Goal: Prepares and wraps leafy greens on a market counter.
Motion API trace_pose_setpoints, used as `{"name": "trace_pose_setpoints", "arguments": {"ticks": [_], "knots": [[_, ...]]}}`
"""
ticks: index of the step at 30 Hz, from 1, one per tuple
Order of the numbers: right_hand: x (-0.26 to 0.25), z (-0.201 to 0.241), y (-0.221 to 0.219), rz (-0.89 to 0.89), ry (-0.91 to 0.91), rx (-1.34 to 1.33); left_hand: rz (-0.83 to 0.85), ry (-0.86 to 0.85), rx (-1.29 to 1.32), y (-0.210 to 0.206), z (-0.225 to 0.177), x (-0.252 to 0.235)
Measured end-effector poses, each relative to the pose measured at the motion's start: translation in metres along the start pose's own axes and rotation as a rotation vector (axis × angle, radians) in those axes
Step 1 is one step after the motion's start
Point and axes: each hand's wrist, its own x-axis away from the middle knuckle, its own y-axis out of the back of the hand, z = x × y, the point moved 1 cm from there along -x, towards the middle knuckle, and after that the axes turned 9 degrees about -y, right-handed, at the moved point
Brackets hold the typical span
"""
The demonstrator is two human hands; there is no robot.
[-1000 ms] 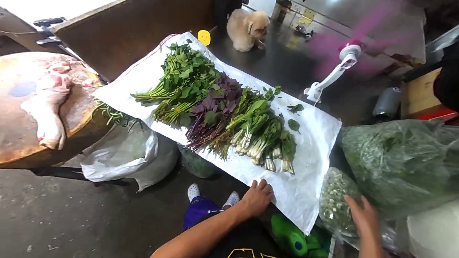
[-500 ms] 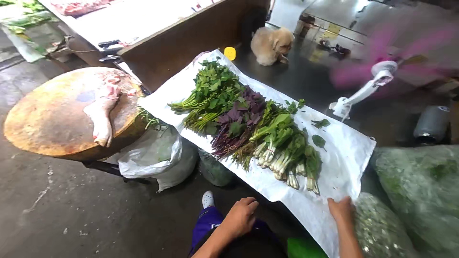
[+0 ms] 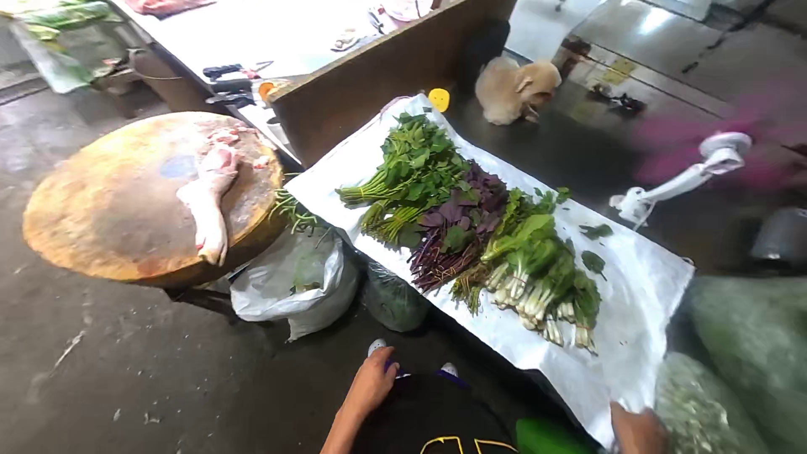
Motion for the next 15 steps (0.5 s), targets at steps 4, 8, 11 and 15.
{"name": "trace_pose_setpoints", "arguments": {"ticks": [4, 8, 11, 15], "knots": [[-0.004, 0.016, -0.006, -0.008, -0.142, -0.214, 0.083, -0.09, -0.042, 0.047, -0.003, -0.028], [0.017, 0.034, 0.009, 0.192, -0.2, -0.495, -0.01, -0.244, 0.006, 0.098, -0.018, -0.054], [0.055, 0.063, 0.028, 0.219, -0.02, -0.72, -0.175, -0.336, 0.021, 0.148, -0.046, -0.078], [0.085, 0.103, 0.043, 0.301, 0.168, -0.87, -0.208, -0.378, 0.034, 0.195, -0.089, -0.103]]}}
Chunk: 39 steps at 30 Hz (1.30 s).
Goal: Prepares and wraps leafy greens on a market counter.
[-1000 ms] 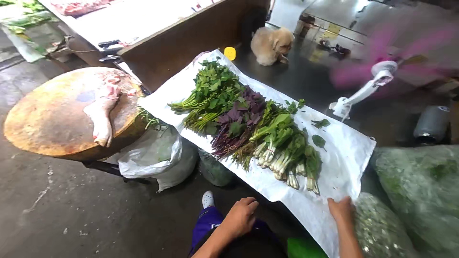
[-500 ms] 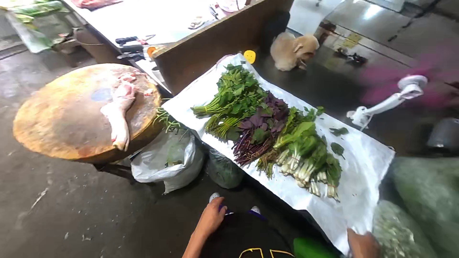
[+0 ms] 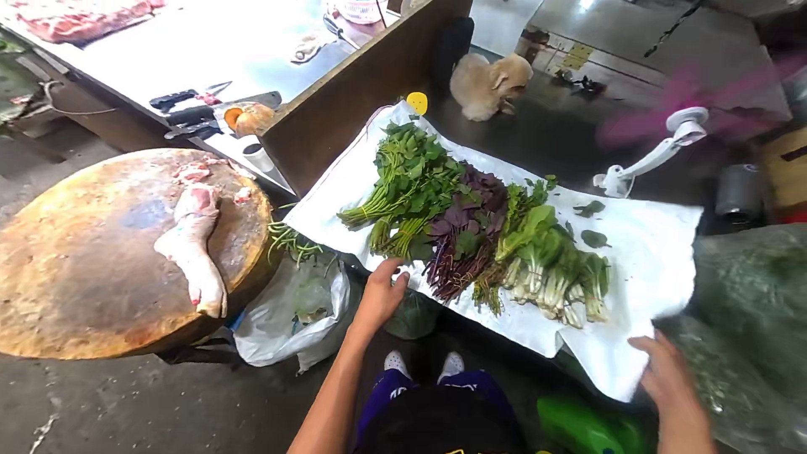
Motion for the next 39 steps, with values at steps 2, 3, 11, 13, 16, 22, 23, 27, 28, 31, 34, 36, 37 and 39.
{"name": "trace_pose_setpoints", "arguments": {"ticks": [2, 3, 11, 13, 16, 22, 23, 27, 28, 31, 34, 36, 37, 39], "knots": [[0.006, 0.021, -0.015, 0.043, 0.055, 0.009, 0.033, -0.032, 0.012, -0.001, -0.007, -0.01], [0.011, 0.033, -0.02, 0.045, 0.08, 0.034, 0.061, -0.038, 0.024, -0.006, -0.007, -0.01], [0.002, 0.054, -0.044, 0.101, 0.07, 0.056, -0.007, 0.044, 0.143, -0.023, 0.005, -0.011], [0.002, 0.064, -0.063, 0.155, 0.091, 0.012, -0.04, 0.03, 0.072, -0.007, -0.002, -0.028], [0.01, 0.086, -0.091, 0.197, 0.148, 0.029, -0.09, -0.006, -0.067, 0.008, 0.003, -0.049], [0.031, 0.116, -0.131, 0.268, 0.201, -0.066, -0.109, 0.058, -0.027, 0.001, 0.005, -0.049], [0.039, 0.122, -0.137, 0.275, 0.202, -0.101, -0.06, 0.076, 0.026, -0.009, -0.005, -0.041], [0.063, 0.155, -0.176, 0.351, 0.287, -0.149, 0.168, -0.237, 0.258, -0.054, -0.052, -0.007], [0.069, 0.162, -0.189, 0.369, 0.323, -0.119, 0.176, -0.391, 0.296, -0.059, -0.063, -0.002], [0.092, 0.176, -0.241, 0.417, 0.414, 0.024, -0.001, -0.727, 0.275, -0.033, -0.102, -0.004], [0.113, 0.164, -0.301, 0.443, 0.525, 0.332, -0.123, -0.576, 0.077, 0.008, -0.128, -0.032], [0.131, 0.144, -0.338, 0.437, 0.551, 0.44, 0.078, -0.236, -0.059, 0.022, -0.115, -0.071], [0.137, 0.132, -0.352, 0.439, 0.54, 0.435, 0.189, -0.09, 0.004, 0.024, -0.097, -0.094], [0.138, 0.109, -0.365, 0.445, 0.535, 0.43, 0.291, 0.053, 0.313, 0.016, -0.054, -0.133]]}}
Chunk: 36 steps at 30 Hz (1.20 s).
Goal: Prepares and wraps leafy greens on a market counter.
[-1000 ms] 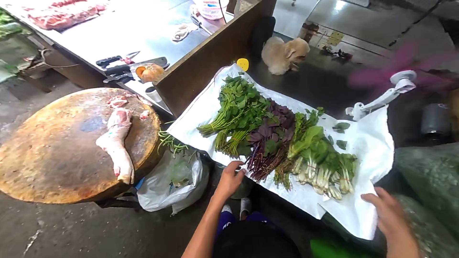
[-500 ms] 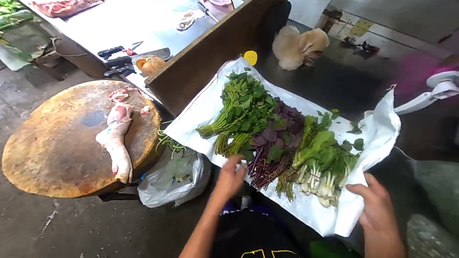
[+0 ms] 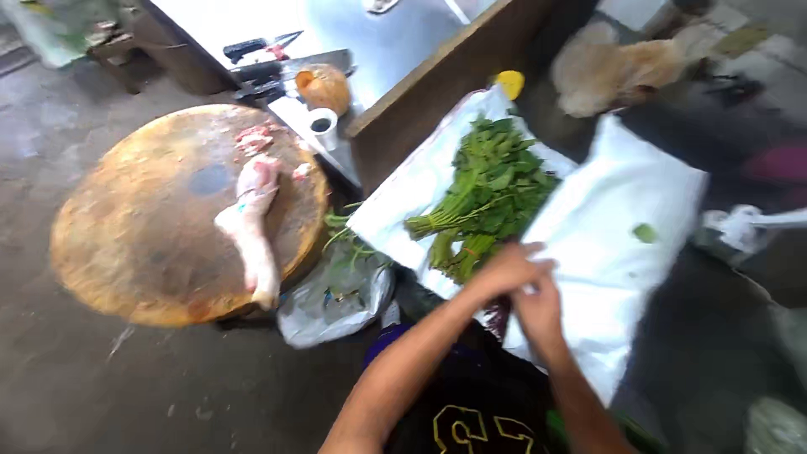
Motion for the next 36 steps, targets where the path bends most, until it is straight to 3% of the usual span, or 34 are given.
{"name": "trace_pose_setpoints", "arguments": {"ticks": [2, 5, 7, 10, 12, 16, 19, 22, 27, 32, 34, 36], "knots": [[0.001, -0.021, -0.006, 0.002, 0.084, 0.027, -0.027, -0.067, 0.132, 0.0, 0.031, -0.023], [0.017, -0.035, 0.023, 0.04, 0.17, -0.1, -0.08, -0.189, 0.031, 0.0, 0.033, -0.025], [0.033, -0.044, 0.061, -0.16, 0.225, -0.194, -0.106, -0.318, -0.061, 0.013, 0.013, -0.021], [0.053, -0.078, 0.121, -0.556, 0.037, -0.231, -0.174, -0.57, -0.232, 0.048, -0.015, -0.015], [0.054, -0.11, 0.14, -0.639, -0.185, -0.191, -0.225, -0.687, -0.35, 0.086, -0.036, -0.009], [0.036, -0.141, 0.111, -0.322, -0.413, -0.272, -0.359, -0.821, -0.669, 0.178, -0.089, 0.012], [0.012, -0.109, 0.064, -0.092, -0.345, -0.282, -0.535, -0.756, -0.883, 0.247, -0.113, 0.023], [-0.014, -0.073, 0.012, -0.055, -0.177, -0.253, -0.681, -0.577, -1.032, 0.29, -0.124, 0.037], [-0.03, -0.047, -0.033, -0.194, -0.155, -0.151, -0.706, -0.294, -1.196, 0.29, -0.11, 0.046], [-0.033, -0.038, -0.033, -0.184, -0.146, -0.071, -0.789, -0.511, -1.211, 0.244, -0.107, 0.034], [-0.034, -0.035, -0.033, -0.189, -0.136, -0.025, -0.634, -0.613, -1.112, 0.222, -0.108, 0.006], [-0.032, -0.034, -0.032, -0.198, -0.13, -0.011, -0.454, -0.587, -1.026, 0.207, -0.086, -0.043]]}}
